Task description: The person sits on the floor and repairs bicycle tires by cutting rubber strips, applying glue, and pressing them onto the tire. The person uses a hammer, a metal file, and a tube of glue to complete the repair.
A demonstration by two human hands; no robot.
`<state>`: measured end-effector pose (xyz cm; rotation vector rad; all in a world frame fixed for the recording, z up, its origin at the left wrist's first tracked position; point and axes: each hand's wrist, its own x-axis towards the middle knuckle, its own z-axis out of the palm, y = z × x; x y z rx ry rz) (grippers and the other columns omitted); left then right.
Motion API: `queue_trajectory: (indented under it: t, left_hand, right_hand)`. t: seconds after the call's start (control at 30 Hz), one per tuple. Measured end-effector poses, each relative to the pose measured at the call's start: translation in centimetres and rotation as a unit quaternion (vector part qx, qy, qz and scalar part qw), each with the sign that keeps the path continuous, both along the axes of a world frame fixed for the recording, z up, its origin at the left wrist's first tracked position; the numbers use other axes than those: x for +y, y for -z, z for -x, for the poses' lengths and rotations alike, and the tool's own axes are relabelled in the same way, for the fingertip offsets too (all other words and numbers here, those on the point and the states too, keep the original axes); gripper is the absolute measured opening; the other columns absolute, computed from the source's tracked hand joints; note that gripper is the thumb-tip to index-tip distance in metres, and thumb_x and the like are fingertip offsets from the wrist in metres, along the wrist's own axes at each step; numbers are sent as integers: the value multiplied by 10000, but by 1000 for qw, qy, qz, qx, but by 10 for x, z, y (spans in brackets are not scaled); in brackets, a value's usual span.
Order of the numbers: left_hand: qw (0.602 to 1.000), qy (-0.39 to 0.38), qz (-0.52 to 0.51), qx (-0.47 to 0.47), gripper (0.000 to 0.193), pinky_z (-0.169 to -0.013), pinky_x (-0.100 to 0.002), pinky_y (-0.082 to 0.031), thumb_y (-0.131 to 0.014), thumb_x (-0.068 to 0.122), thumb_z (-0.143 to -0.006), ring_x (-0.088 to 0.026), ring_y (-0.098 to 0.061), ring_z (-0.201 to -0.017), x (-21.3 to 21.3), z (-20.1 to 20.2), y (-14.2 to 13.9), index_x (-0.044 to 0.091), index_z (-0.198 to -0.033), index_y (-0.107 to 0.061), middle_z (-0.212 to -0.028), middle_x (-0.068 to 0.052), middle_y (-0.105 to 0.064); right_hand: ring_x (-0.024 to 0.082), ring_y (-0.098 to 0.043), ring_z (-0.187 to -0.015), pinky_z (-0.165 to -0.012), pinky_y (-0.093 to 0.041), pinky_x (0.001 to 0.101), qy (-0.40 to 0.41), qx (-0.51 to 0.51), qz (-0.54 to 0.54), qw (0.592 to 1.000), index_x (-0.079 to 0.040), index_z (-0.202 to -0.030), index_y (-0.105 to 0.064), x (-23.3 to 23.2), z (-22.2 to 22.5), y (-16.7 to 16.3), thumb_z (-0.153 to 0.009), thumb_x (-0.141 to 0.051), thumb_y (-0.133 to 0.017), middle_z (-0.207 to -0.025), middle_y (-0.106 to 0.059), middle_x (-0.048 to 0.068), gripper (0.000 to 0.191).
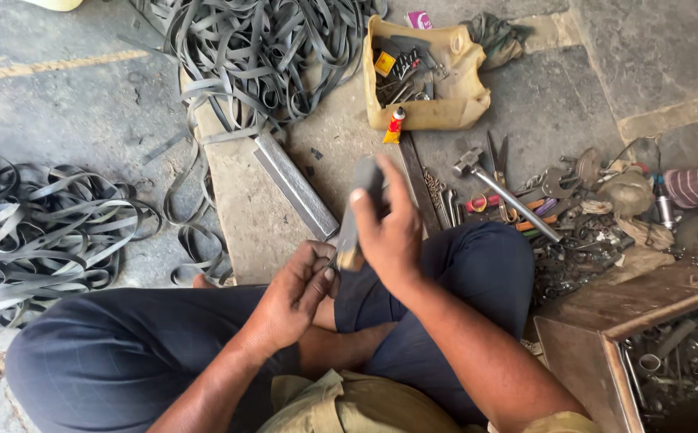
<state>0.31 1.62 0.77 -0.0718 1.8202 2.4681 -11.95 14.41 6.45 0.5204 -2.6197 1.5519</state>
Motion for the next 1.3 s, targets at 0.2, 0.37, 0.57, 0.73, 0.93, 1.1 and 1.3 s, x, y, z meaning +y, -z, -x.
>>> queue_trajectory:
  t: [0.2, 0.37, 0.57, 0.73, 0.93, 1.1, 1.3]
  left_hand:
    - [987, -54, -141, -50, 167, -764, -267, -499, -465, 20, -1056, -112, -592, -839, -22, 1, -2, -2, -1208, -530, -940, -68, -644]
    - [1000, -6, 19, 9, 159, -824, -253, -523, -481, 18, -1057, -93, -594, -890, -1, 2, -6, 9, -1209, -528, -986, -37, -648]
    - [998, -46, -40, -28, 201, -772, -263, -477, -475, 12, -1081, -111, -549, -832, -18, -1, -4, 3, -1270, -544, -913, -56, -594]
    - [999, -13, -31, -19, 225, -887, -248, -511, -453, 10, -1029, -82, -604, -982, -17, 1, -4, 12, -1244, -521, -1046, -18, -647]
    - [996, -3, -83, -14, 244, -808, -267, -478, -470, 32, -1093, -109, -550, -860, -4, -4, -3, 12, -1330, -525, -930, -53, -596]
    - [997, -32, -67, -27, 256, -875, -250, -496, -452, 39, -1040, -83, -605, -969, -22, -1, -5, -5, -1282, -524, -1053, -34, -663]
    - [997, 27, -68, -32, 270, -797, -248, -469, -476, 68, -1068, -89, -519, -841, 2, 1, -10, 1, -1323, -535, -978, -24, -614]
  right_hand:
    - [320, -691, -1259, -1050, -553, 397, -173, 75, 1, 982, 13, -1528, -445, 25, -61, -10, -1025, -250, -639, -1368, -665, 225, 600]
    - [309, -725, -977, -861, -577, 402, -23, -123, -101, 987, -70, -1522, -507, 11, -20, 2, -942, -278, -660, -1110, -730, 237, 634]
    - [296, -687, -1176, -998, -555, 397, -61, 58, -8, 996, 0, -1512, -468, 17, -28, -9, -1007, -233, -644, -1353, -666, 239, 584]
    - [295, -688, -1247, -1026, -558, 403, -148, 45, -18, 988, 18, -1503, -468, 14, -53, -18, -1001, -245, -647, -1372, -652, 222, 594]
    - [295, -703, -1149, -986, -557, 405, 10, 42, -7, 999, 42, -1498, -488, 8, 3, -9, -1006, -230, -641, -1387, -665, 220, 582]
    - [311, -665, -1253, -1024, -542, 407, -168, 45, 3, 985, 54, -1520, -426, 28, -62, -11, -1029, -221, -621, -1402, -623, 249, 596]
    - [257, -696, -851, -788, -570, 344, 19, -79, -19, 996, -20, -1514, -508, 7, -4, -6, -953, -212, -646, -1038, -741, 188, 609]
